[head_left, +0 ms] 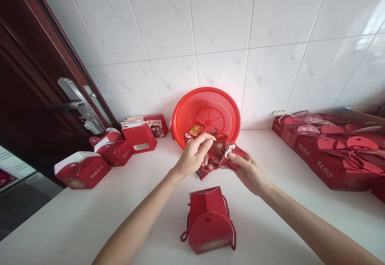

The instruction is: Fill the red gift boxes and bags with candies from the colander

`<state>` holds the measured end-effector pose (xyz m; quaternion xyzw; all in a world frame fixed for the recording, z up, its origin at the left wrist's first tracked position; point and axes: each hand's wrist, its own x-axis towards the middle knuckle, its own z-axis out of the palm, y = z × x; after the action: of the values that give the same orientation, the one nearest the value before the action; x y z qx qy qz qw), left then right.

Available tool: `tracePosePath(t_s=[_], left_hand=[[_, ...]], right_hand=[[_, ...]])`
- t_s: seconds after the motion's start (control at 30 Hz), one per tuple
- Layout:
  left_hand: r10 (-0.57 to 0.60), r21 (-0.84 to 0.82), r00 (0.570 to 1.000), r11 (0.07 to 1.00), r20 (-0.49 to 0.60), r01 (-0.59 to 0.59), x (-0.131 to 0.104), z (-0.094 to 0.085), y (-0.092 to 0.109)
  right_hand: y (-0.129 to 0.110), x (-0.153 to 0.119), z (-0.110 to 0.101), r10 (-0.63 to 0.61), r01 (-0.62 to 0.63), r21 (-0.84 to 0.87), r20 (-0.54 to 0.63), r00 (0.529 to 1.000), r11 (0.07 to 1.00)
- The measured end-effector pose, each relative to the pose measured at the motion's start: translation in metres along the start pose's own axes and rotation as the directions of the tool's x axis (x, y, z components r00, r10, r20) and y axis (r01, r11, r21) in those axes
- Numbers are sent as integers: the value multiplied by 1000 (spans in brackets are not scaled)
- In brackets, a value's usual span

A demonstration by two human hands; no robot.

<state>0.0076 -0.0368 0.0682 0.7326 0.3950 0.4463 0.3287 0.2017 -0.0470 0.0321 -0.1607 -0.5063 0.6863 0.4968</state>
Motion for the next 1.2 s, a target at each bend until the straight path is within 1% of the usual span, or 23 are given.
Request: tracePosePath(t_s=[0.1,0.17,0.23,0.27,0.33,0.4,0.43,0.5,0.6,0.77,0.83,0.9,0.97,1.07,1.2], left_hand=[[-27,-135,998,990,62,35,-2,-3,4],[-2,-180,997,983,75,15,-3,-4,7],[103,-194,994,977,46,-93,-2,-6,10],[176,-189,984,967,23,-168,-2,-7,11],[309,-156,951,938,-21,-309,-2,-10,12],[391,-102,919,914,-41,-393,-3,-12,12],[410,-77,911,908,-43,-413,-3,-13,12],[417,-38,908,908,-38,-418,-5,-15,11],[402,5,915,916,-28,-402,-8,-15,12],[392,46,920,919,26,-392,-12,-9,20],[356,70,935,933,-8,-354,-14,-5,24],[310,83,947,949,-82,-303,-15,1,26],[285,86,949,957,-135,-275,-15,5,27],[293,102,946,954,-137,-281,-15,9,25],[299,100,947,952,-118,-289,-15,8,24]], right_hand=[[-8,0,0,-7,7,10,9,1000,1000],[-13,-1,0,1,-1,18,2,1000,1000],[-18,-2,0,6,-6,31,-8,1000,999],[-20,-3,0,10,-10,42,-9,1000,999],[-24,-4,-1,27,-27,62,0,1000,998],[-27,-5,-1,34,-34,67,4,999,997],[-29,-6,0,29,-29,61,0,1000,998],[-34,-7,1,12,-11,29,-9,1000,1000],[-40,-9,5,-5,4,-46,-10,1000,999],[-44,-11,10,-48,43,-125,-35,998,991],[-42,-12,11,-68,61,-145,-42,997,988],[-39,-13,10,-78,68,-178,-51,996,982],[-37,-15,10,-88,74,-220,-54,995,973],[-34,-17,9,-112,96,-280,-43,993,955],[-35,-18,11,-136,114,-327,-45,990,938]])
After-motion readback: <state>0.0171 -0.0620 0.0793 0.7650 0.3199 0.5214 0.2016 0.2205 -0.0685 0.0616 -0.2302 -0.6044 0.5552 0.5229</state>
